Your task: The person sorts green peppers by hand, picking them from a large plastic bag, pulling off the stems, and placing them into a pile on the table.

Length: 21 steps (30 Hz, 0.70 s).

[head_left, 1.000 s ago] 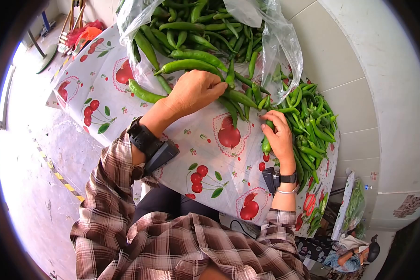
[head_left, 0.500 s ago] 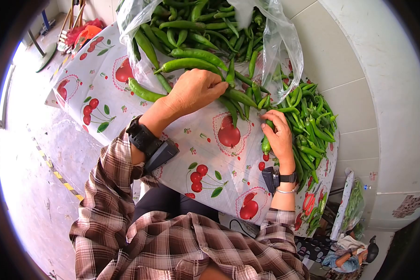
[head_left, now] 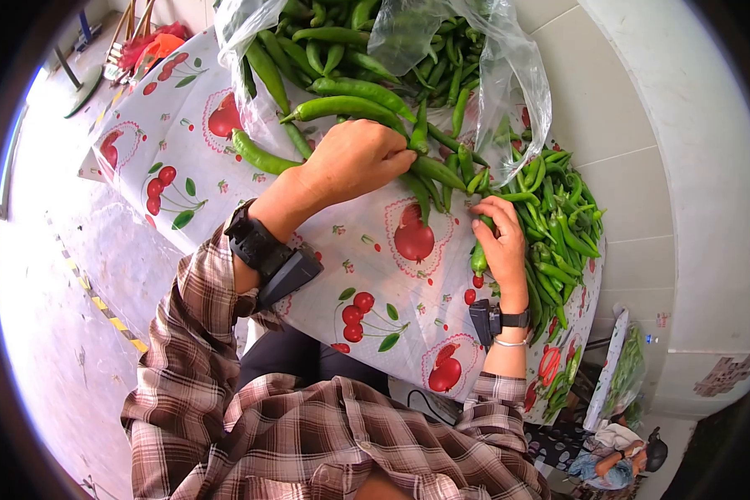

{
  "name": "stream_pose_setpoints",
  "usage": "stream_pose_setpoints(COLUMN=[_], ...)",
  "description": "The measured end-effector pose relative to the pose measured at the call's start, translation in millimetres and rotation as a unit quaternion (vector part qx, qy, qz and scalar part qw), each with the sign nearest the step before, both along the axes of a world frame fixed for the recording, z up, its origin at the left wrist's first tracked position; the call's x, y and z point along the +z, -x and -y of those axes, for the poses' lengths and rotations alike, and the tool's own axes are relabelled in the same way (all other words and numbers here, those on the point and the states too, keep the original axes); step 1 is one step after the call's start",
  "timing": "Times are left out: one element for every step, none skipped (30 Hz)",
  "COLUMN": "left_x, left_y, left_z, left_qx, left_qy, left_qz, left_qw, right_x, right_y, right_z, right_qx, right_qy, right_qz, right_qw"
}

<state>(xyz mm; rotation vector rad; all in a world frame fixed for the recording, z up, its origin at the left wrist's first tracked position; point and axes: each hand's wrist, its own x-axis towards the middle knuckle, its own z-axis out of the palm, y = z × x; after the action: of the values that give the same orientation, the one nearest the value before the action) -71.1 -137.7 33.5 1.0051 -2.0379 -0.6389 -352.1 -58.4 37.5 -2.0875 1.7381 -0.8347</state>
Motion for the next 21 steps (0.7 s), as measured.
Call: stream_pose_setpoints(left_x=[-0.2, -0.3, -0.3, 0.1, 0.3, 0.6, 1.0, 1.4, 2.0, 2.0, 1.2, 0.2, 0.0, -0.1, 0.0, 0.4, 0.6, 0.8, 1.3, 2.0, 3.0], left_y=[0.0, 0.1, 0.1, 0.1, 0.0, 0.0, 0.2, 0.0, -0.4, -0.5, -0.3, 0.0, 0.3, 0.4, 0.4, 0.2, 0.1, -0.1, -0.3, -0.4, -0.3], left_z=[0.0, -0.1, -0.1, -0.2, -0.2, -0.3, -0.3, -0.3, -0.3, -0.2, 0.2, 0.7, 0.7, 0.4, 0.1, -0.2, -0.3, -0.2, -0.3, -0.4, -0.5], left_qx=[0.000, 0.000, 0.002, 0.002, 0.002, 0.004, 0.005, 0.005, 0.005, 0.006, 0.006, 0.004, 0.003, 0.003, 0.003, 0.003, 0.003, 0.003, 0.003, 0.004, 0.007], left_qy=[0.007, 0.006, 0.004, 0.002, 0.002, 0.001, 0.000, 0.000, -0.002, -0.004, -0.005, -0.002, 0.000, 0.000, 0.001, 0.002, 0.001, 0.000, -0.002, -0.003, -0.002], left_qz=[-0.002, -0.001, 0.002, 0.006, 0.007, 0.009, 0.010, 0.011, 0.014, 0.016, 0.016, 0.011, 0.006, 0.006, 0.005, 0.003, 0.004, 0.008, 0.013, 0.013, 0.021], left_qw=[1.000, 1.000, 1.000, 1.000, 1.000, 1.000, 1.000, 1.000, 1.000, 1.000, 1.000, 1.000, 1.000, 1.000, 1.000, 1.000, 1.000, 1.000, 1.000, 1.000, 1.000], right_x=[0.6, 1.9, 2.3, 1.7, 1.3, 0.8, 0.8, 1.4, 1.7, 1.6, 1.4, 1.2, 1.1, 1.0, 1.0, 1.4, 2.0, 2.0, 1.4, 0.9, 0.5], right_y=[-0.6, -1.6, -2.1, -1.7, -1.0, -0.5, -0.7, -1.3, -1.6, -1.5, -1.4, -1.3, -1.3, -1.3, -1.4, -1.7, -2.2, -2.5, -2.4, -1.9, -1.6], right_z=[-0.2, -0.7, -1.0, -0.8, -0.6, -0.4, -0.5, -0.5, -0.5, -0.3, -0.2, -0.1, 0.0, 0.0, 0.1, 0.1, -0.1, -0.4, -0.5, -0.4, -0.3], right_qx=[0.001, -0.005, -0.011, -0.012, -0.008, -0.004, -0.005, -0.006, -0.007, -0.007, -0.004, -0.001, -0.001, -0.001, 0.000, 0.000, -0.001, -0.001, -0.001, -0.001, -0.001], right_qy=[-0.001, -0.009, -0.017, -0.017, -0.012, -0.006, -0.007, -0.007, -0.008, -0.008, -0.004, 0.000, -0.001, 0.000, 0.001, 0.000, 0.000, 0.000, 0.000, 0.001, 0.002], right_qz=[0.000, 0.003, 0.006, 0.007, 0.002, -0.003, -0.002, -0.003, -0.003, -0.003, -0.005, -0.006, -0.006, -0.004, -0.001, -0.001, 0.001, 0.003, 0.004, 0.005, 0.005], right_qw=[1.000, 1.000, 1.000, 1.000, 1.000, 1.000, 1.000, 1.000, 1.000, 1.000, 1.000, 1.000, 1.000, 1.000, 1.000, 1.000, 1.000, 1.000, 1.000, 1.000, 1.000])
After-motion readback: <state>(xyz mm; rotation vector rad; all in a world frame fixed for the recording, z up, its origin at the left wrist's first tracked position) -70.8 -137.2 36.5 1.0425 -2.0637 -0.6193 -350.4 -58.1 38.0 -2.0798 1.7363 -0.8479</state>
